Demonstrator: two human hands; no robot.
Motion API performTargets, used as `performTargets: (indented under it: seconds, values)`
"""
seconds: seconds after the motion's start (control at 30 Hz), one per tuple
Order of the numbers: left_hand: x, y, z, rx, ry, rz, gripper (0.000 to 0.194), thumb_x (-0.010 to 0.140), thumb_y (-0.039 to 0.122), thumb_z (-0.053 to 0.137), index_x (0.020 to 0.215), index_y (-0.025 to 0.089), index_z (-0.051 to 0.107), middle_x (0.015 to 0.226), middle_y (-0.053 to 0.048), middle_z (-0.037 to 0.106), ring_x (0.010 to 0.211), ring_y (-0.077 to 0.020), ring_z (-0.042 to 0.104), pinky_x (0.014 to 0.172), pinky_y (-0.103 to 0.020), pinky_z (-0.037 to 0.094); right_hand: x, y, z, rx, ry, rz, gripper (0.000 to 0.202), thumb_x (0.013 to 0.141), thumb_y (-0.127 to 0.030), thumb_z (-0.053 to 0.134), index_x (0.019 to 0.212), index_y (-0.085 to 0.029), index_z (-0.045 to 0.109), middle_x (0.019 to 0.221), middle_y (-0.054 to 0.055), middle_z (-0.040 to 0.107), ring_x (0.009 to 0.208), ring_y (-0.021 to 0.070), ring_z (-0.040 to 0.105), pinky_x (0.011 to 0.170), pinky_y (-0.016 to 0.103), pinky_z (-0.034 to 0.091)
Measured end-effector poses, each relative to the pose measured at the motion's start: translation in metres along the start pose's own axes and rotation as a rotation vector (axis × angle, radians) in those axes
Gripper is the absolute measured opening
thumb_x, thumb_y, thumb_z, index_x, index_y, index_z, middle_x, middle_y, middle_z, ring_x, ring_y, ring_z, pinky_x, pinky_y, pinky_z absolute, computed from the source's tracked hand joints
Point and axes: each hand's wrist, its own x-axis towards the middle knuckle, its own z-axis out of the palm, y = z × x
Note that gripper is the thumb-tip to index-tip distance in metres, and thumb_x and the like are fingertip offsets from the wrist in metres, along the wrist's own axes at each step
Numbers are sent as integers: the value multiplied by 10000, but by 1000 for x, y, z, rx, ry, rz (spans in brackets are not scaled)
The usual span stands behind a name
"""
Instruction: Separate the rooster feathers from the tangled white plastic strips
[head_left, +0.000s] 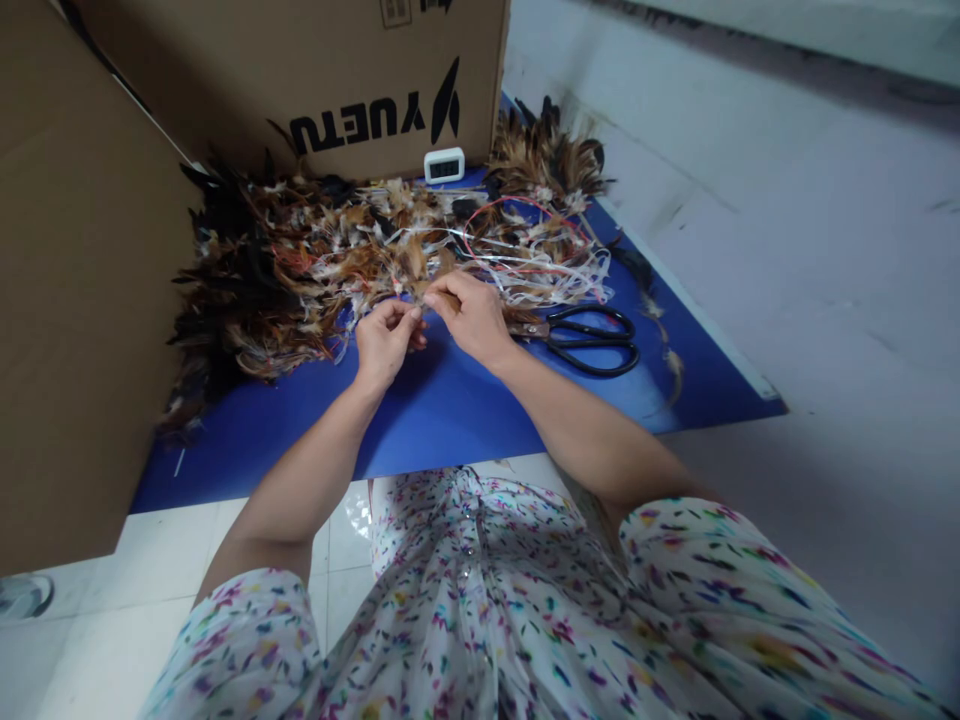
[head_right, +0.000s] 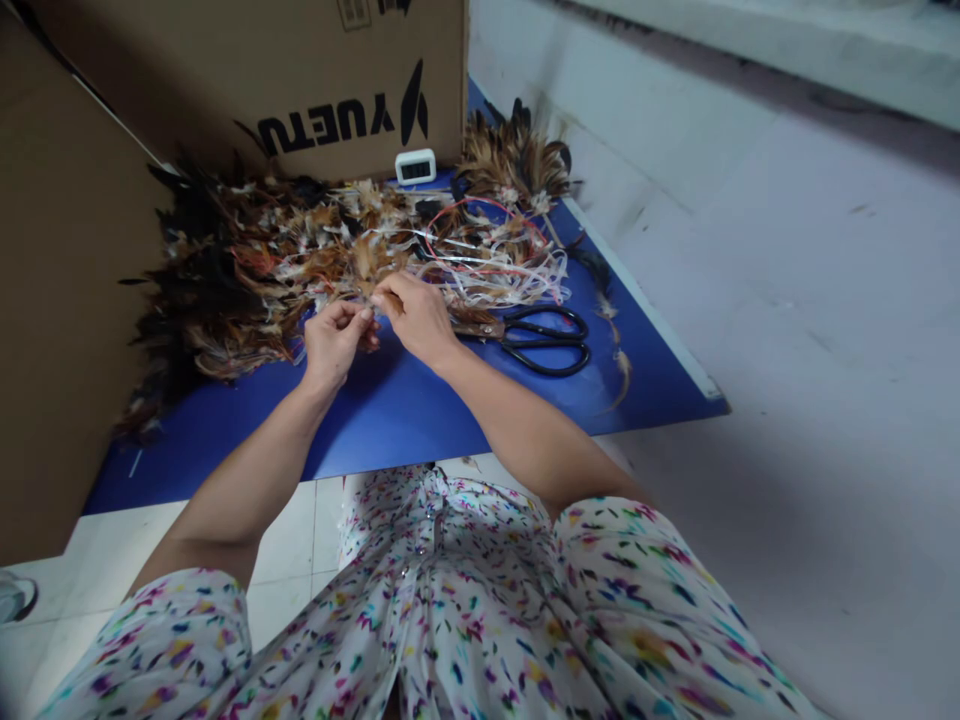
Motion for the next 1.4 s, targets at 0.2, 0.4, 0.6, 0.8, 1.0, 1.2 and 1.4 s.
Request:
performTargets:
  seconds: [0.2,0.4,0.6,0.8,1.0,1.2,1.4]
  values:
    - [1,-3,-1,13,-19,40,433,701,577,821,757,182,653,619,8,698,421,-100,596,427,-216,521,0,3,3,-57,4,-37,105,914,-217,617,811,-195,627,886,26,688,851,168,603,816,297,434]
    - [3,-7,-3,64,-32,80,437,729,593,792,761,180,654,606,11,685,419,-99,601,424,-212,527,0,3,3,-119,-16,-60,107,922,-205,601,820,-185,627,872,24,698,832,162,617,794,290,437]
    - [4,-9,-2,47,-20,100,462,695,615,806,754,179,664,602,13,686,413,-101,597,413,-214,520,0,3,3,-130,-42,-63,117,923,-193,590,814,-186,630,887,29,710,847,164,630,804,294,447]
    - [6,-11,-4,35,-16,95,424,725,573,806,756,172,669,610,6,684,413,-93,585,416,-206,500,-1,1,3,-28,3,-90,81,903,-209,622,837,-178,657,880,23,708,821,148,627,782,281,459]
    - [14,-14,-10,-66,34,48,412,679,529,854,758,175,659,626,4,686,410,-96,565,413,-223,496,2,0,-1,129,126,-23,225,889,-408,654,937,-188,665,876,13,689,761,130,602,731,272,483]
    - [29,-6,-29,-170,181,86,345,717,438,854,759,185,624,647,22,679,458,-78,569,464,-199,484,3,2,-2,87,118,-13,147,920,-319,604,909,-187,669,878,15,692,768,134,597,764,285,486]
    - [37,9,-45,-256,329,95,280,787,360,819,779,189,598,653,33,650,497,-63,564,462,-171,436,-6,-1,8,-163,-259,-50,127,891,-126,623,965,-158,722,984,61,699,892,173,619,874,314,468]
